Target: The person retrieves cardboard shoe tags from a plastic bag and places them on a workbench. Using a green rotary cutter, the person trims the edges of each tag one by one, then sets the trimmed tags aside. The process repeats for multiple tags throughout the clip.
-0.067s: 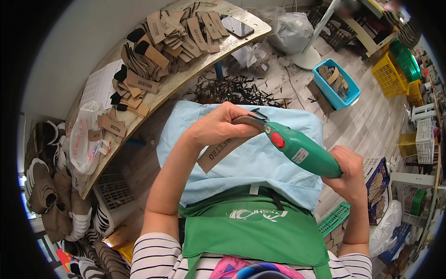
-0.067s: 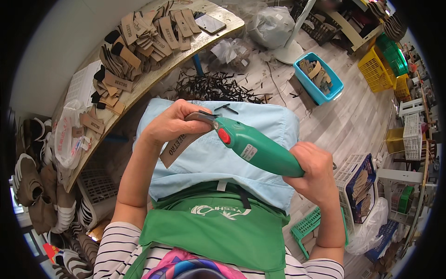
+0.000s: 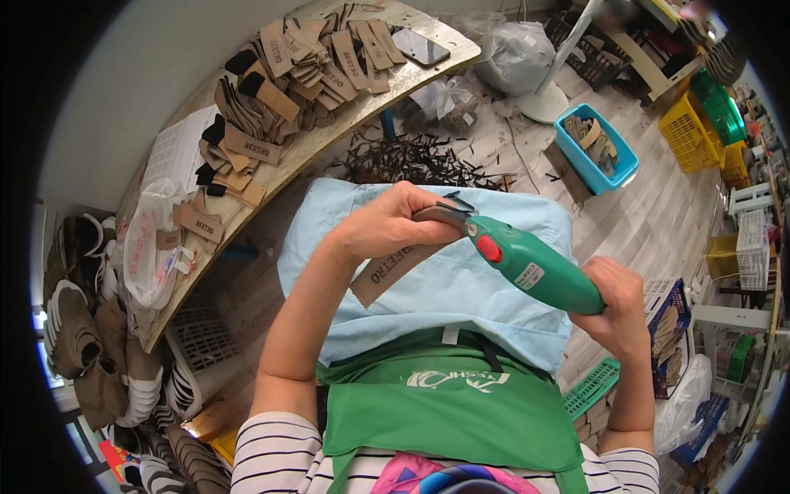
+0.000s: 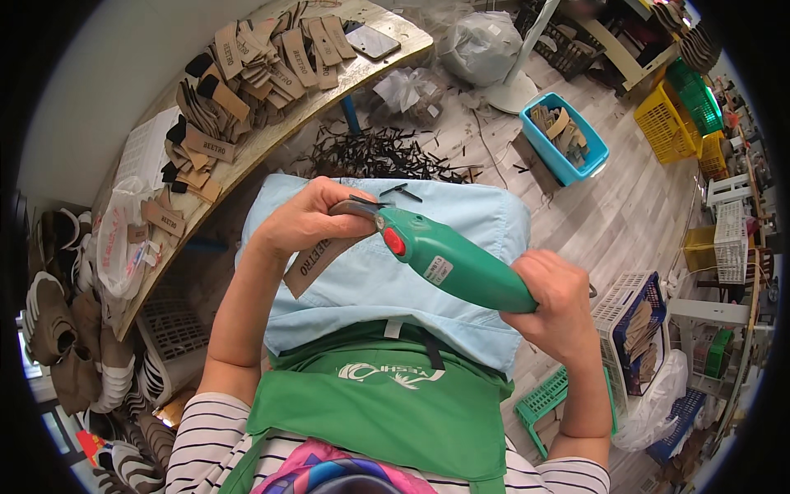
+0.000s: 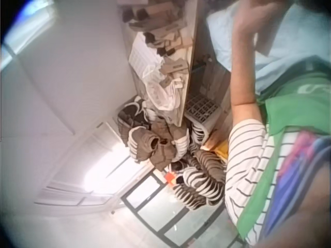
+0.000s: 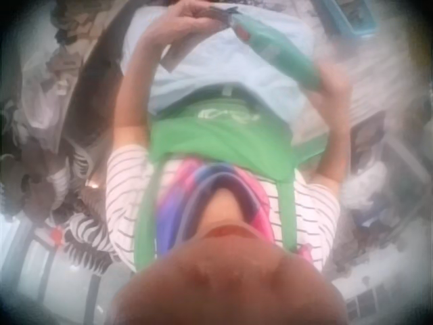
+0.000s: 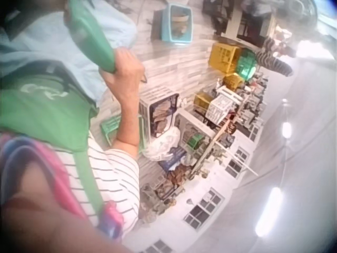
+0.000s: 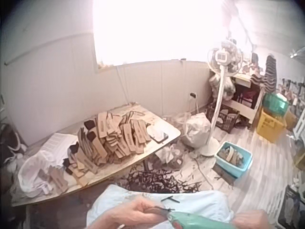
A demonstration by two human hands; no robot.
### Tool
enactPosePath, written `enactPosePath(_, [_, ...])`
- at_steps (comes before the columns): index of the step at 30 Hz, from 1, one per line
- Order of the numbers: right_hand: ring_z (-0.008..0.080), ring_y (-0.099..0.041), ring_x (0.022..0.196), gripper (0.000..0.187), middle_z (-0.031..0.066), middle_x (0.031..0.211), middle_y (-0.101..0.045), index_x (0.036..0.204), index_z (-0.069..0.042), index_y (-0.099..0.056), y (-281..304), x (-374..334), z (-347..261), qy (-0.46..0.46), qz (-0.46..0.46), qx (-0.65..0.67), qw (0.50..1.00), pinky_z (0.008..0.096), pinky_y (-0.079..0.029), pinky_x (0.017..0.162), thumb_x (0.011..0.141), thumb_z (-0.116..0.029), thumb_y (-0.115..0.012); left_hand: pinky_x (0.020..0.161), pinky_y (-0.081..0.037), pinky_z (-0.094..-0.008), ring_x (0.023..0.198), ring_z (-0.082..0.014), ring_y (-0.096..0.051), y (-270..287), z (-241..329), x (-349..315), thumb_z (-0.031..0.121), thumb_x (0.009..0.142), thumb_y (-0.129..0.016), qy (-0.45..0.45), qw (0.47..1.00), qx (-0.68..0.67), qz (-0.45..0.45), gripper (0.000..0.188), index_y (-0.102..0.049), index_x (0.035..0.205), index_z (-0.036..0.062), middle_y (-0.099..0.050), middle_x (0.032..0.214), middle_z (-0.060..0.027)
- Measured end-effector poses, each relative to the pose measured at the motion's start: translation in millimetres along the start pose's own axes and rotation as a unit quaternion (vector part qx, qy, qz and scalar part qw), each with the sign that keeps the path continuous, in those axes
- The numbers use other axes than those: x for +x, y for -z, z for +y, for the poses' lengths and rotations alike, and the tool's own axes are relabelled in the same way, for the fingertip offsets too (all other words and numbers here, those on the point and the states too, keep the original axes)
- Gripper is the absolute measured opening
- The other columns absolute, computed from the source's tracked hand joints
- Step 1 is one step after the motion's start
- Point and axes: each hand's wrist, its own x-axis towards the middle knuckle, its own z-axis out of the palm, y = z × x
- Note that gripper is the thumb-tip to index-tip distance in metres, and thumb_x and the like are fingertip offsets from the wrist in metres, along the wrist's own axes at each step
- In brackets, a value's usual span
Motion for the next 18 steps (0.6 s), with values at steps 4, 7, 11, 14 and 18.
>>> enactPosePath(4, [0.0317,-0.054,0.064,0.028,0.0111,0.070,-0.053,0.079,-0.003,-0.057,-5.6,6.9,-0.5,0.030,0.012,-0.007,0.999,0.0384,-0.043,0.057,0.055,-0.007,-0.071,0.060,-0.041,-0.0211,0.068,-0.0029,-0.048,-2.7,-0.7,1.9,0.009,0.087,-0.068,0.020,1.000,-0.001,-0.008,0.010,-0.070,0.094,0.0003,-0.059,0.076,0.0049])
enactPosePath(7, [0.0308,-0.054,0.064,0.026,0.0110,0.071,-0.053,0.079,-0.002,-0.057,-13.6,13.5,-5.2,0.023,0.005,0.039,0.999,0.0377,-0.043,0.057,0.057,-0.006,-0.071,0.063,-0.043,-0.0209,0.070,-0.0030,-0.050,-2.0,-5.2,-2.9,0.012,0.087,-0.070,0.018,0.999,0.038,0.015,0.014,-0.070,0.095,0.0001,-0.062,0.079,0.0044])
enactPosePath(11, [0.0283,-0.052,0.063,0.023,0.0114,0.070,-0.051,0.081,0.000,-0.057,-19.6,11.8,-12.4,-0.123,0.025,0.104,0.987,0.0356,-0.042,0.059,0.064,-0.006,-0.072,0.065,-0.046,-0.0227,0.072,-0.0050,-0.055,32.2,-2.0,-29.8,0.019,0.089,-0.072,0.001,0.981,0.064,0.184,0.025,-0.065,0.107,0.0038,-0.062,0.083,0.0034])
enactPosePath(14, [0.0209,-0.051,0.064,0.024,0.0094,0.071,-0.053,0.089,0.002,-0.061,-30.2,-1.0,4.4,-0.197,0.046,0.128,0.971,0.0322,-0.041,0.060,0.069,-0.005,-0.071,0.074,-0.049,-0.0270,0.085,-0.0097,-0.058,87.9,-6.5,-73.8,0.018,0.092,-0.067,-0.043,0.906,0.077,0.414,0.029,-0.059,0.116,0.0030,-0.065,0.097,-0.0029])
enactPosePath(18, [0.0139,-0.049,0.064,0.022,0.0051,0.069,-0.053,0.090,0.003,-0.061,-42.1,-19.0,26.8,-0.260,0.018,0.160,0.952,0.0297,-0.041,0.059,0.072,-0.006,-0.071,0.077,-0.051,-0.0271,0.087,-0.0115,-0.062,190.5,-25.3,-167.0,0.012,0.093,-0.066,-0.149,0.761,0.044,0.630,0.027,-0.058,0.116,-0.0015,-0.067,0.100,-0.0059])
